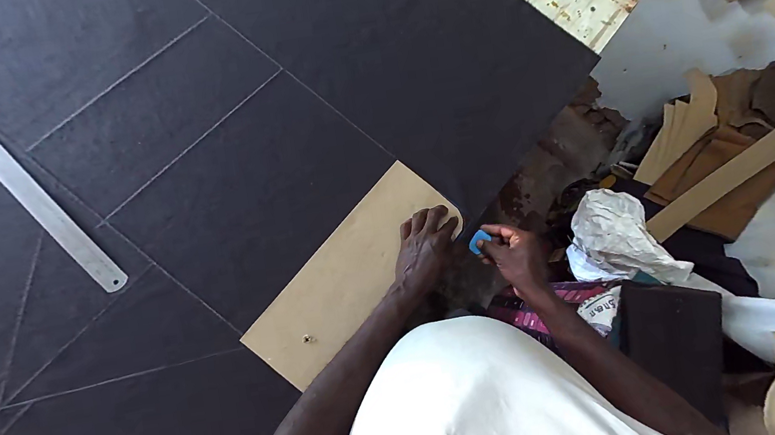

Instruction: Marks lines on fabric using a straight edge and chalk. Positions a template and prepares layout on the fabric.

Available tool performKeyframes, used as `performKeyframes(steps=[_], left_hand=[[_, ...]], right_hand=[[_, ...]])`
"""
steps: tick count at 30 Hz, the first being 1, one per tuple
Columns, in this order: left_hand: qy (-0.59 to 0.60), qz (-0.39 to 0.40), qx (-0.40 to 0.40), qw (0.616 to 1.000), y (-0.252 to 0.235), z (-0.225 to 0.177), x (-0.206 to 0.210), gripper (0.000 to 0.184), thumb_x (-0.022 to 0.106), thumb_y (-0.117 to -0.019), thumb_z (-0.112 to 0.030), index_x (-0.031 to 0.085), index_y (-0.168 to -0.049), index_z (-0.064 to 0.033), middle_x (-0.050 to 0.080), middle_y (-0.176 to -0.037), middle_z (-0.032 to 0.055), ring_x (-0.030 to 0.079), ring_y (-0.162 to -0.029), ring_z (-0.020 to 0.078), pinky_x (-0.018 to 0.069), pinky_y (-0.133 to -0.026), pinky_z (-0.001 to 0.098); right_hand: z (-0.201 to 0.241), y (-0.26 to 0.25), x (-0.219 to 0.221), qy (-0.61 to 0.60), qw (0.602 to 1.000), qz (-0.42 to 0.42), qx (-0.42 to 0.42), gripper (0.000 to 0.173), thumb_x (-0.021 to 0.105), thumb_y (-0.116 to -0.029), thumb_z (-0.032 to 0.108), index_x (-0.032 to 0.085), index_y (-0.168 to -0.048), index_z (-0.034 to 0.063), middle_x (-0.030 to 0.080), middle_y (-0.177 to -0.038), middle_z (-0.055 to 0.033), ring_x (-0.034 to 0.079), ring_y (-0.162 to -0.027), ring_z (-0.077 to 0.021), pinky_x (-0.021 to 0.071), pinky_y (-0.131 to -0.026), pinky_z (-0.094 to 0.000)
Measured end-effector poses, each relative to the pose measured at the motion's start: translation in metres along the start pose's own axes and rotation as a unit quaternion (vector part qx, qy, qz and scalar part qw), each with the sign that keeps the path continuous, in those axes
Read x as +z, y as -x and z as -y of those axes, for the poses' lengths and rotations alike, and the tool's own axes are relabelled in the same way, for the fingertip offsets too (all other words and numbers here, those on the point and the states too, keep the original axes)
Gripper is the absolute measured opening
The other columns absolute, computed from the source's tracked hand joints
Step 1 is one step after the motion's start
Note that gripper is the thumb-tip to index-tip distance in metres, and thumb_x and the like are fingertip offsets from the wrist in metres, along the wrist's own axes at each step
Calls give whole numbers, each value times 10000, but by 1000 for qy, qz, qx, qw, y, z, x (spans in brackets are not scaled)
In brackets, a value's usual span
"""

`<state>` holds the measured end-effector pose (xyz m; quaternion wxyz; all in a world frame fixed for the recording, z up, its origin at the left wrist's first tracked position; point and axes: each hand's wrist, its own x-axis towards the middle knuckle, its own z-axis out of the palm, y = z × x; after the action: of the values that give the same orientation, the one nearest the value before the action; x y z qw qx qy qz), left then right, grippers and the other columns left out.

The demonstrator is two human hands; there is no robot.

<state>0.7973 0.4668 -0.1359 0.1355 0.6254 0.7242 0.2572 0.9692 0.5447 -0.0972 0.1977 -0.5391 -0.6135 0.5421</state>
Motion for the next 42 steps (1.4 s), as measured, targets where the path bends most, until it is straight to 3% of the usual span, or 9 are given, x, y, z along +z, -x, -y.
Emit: performKeyframes(steps=[9, 18, 24, 28, 31, 35, 38, 40, 42], left_hand=[[-28, -1, 4, 1000, 0, 0, 5, 345, 477, -1054, -288, 667, -1342, -286, 533, -1479, -19, 447, -1391, 241, 393, -1105, 498], [-20, -16, 5, 1000, 0, -1, 4, 336, 515, -1039, -264, 681, -1331, -265, 563, -1455, -11, 463, -1387, 236, 395, -1117, 503], [-4, -26, 13, 1000, -1, -1, 4, 353, 465, -1049, -290, 696, -1313, -253, 567, -1455, -15, 464, -1382, 222, 388, -1122, 494], [25, -45, 2, 999, 13, -5, -5, 354, 518, -1047, -355, 694, -1316, -204, 554, -1486, 23, 439, -1434, 249, 386, -1166, 529], [-1, -116, -99, 988, 65, 3, -16, 393, 515, -1055, -402, 630, -1403, -262, 424, -1609, -29, 274, -1545, 217, 275, -1261, 504], [-59, -280, -327, 901, 162, 15, -28, 494, 582, -1006, -455, 614, -1438, -219, 382, -1640, 82, 267, -1551, 328, 273, -1238, 602], [-111, -322, -435, 834, 218, 21, -31, 645, 577, -970, -515, 557, -1476, -117, 348, -1626, 228, 269, -1529, 436, 254, -1232, 624], [-125, -321, -482, 806, 240, 16, -25, 703, 571, -956, -535, 518, -1508, -103, 397, -1598, 231, 319, -1504, 444, 270, -1226, 613], [-107, -325, -509, 790, 250, 9, -18, 720, 566, -961, -554, 490, -1531, -119, 454, -1574, 182, 393, -1475, 394, 322, -1210, 583]], right_hand=[[24, -77, 9, 170, 970, 8, -172, 300, 702, -933, 108, 718, -1230, 66, 740, -1018, -114, 724, -828, -191, 626, -778, -398], [28, -84, -7, 178, 968, 102, -142, 263, 717, -909, 100, 740, -1166, 54, 727, -955, -115, 701, -779, -205, 611, -738, -427], [26, -55, -39, -57, 989, 139, 11, 283, 682, -964, 66, 685, -1245, 29, 720, -1000, -145, 692, -743, -216, 612, -672, -380], [0, -41, -47, -289, 926, 227, 81, 312, 523, -1000, 204, 650, -1281, 164, 667, -985, -40, 645, -766, -129, 576, -660, -304], [-2, -55, -38, -386, 873, 253, 155, 278, 473, -1048, 325, 691, -1049, 153, 698, -930, -44, 664, -733, -146, 562, -595, -294], [6, -79, -21, -207, 931, 289, 85, 208, 692, -986, 276, 633, -907, 94, 563, -696, -32, 453, -484, -70, 366, -414, -200], [9, -101, -9, -29, 958, 285, -19, 375, 829, -879, 286, 713, -1173, 84, 633, -738, -61, 478, -523, -129, 400, -464, -282], [9, -113, -4, 49, 952, 298, -44, 595, 836, -864, 332, 626, -1354, 69, 653, -803, -71, 559, -631, -171, 493, -580, -350], [10, -121, -1, 75, 946, 312, -51, 605, 832, -857, 333, 623, -1343, 40, 680, -843, -88, 627, -702, -196, 555, -667, -383]])
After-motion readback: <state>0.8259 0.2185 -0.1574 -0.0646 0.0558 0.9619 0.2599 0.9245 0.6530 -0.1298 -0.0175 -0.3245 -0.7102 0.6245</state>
